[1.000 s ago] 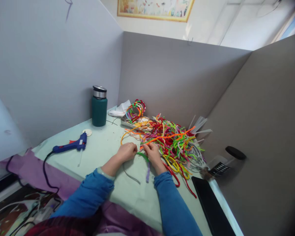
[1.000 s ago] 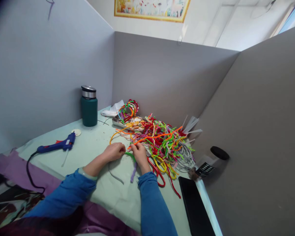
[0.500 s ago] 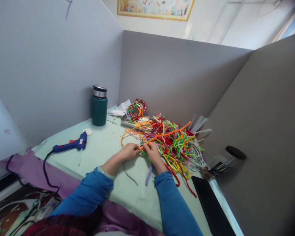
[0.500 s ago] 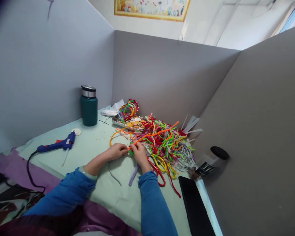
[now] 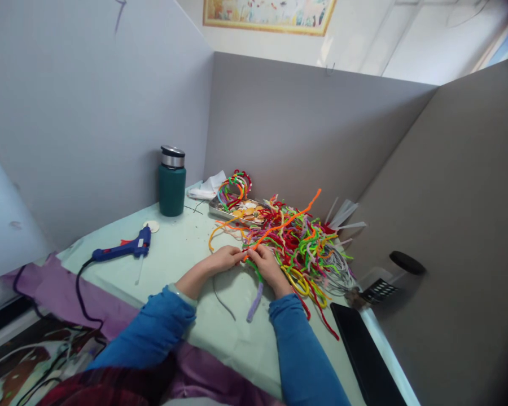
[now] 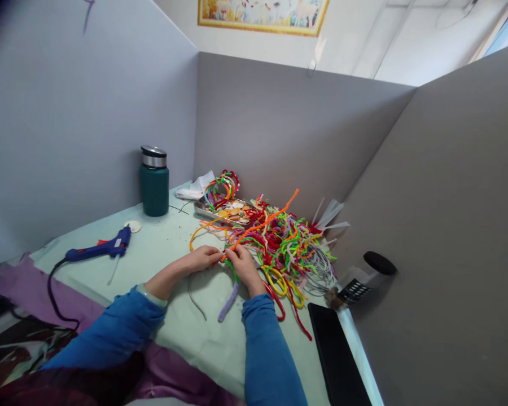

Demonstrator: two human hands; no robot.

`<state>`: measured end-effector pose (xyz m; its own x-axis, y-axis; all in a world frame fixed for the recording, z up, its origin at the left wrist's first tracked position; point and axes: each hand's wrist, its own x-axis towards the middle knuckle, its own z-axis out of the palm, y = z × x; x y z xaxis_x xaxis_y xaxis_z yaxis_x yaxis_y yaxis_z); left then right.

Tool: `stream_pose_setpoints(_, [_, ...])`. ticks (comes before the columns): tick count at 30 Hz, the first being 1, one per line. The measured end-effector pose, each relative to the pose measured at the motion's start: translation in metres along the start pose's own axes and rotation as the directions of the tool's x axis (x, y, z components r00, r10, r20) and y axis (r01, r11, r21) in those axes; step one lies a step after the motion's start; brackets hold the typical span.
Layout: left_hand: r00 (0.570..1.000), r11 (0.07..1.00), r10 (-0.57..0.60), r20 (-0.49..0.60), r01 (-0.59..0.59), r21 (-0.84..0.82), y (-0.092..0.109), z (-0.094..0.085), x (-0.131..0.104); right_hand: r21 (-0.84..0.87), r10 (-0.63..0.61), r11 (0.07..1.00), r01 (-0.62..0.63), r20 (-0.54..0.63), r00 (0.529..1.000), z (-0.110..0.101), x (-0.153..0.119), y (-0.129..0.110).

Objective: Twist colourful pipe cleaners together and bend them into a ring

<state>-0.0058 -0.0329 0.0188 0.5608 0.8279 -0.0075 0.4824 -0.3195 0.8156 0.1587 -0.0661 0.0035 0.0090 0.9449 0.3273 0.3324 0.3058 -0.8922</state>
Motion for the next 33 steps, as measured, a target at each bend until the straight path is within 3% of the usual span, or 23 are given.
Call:
stream_pose_setpoints(5, [0.997,0.997,0.068,0.024,-0.069,0.031,0.003,-0.002,-0.003,-0.011,-0.023,1.000,0.023,0.015,1.000,0.002,0.001,0.002])
stream_pose_setpoints(28, [0.998,0.997,0.060,0.006,-0.060,-0.047,-0.011,0.003,0.006,-0.020,-0.003,1.000,0.002,-0.022,1.000,0.003,0.000,-0.002])
stream_pose_setpoints(33, [0.998,0.994,0.045,0.054,-0.039,-0.102,-0.009,0.002,0.005,0.039,0.021,0.999,-0.019,-0.039,0.999,0.002,0.000,-0.003])
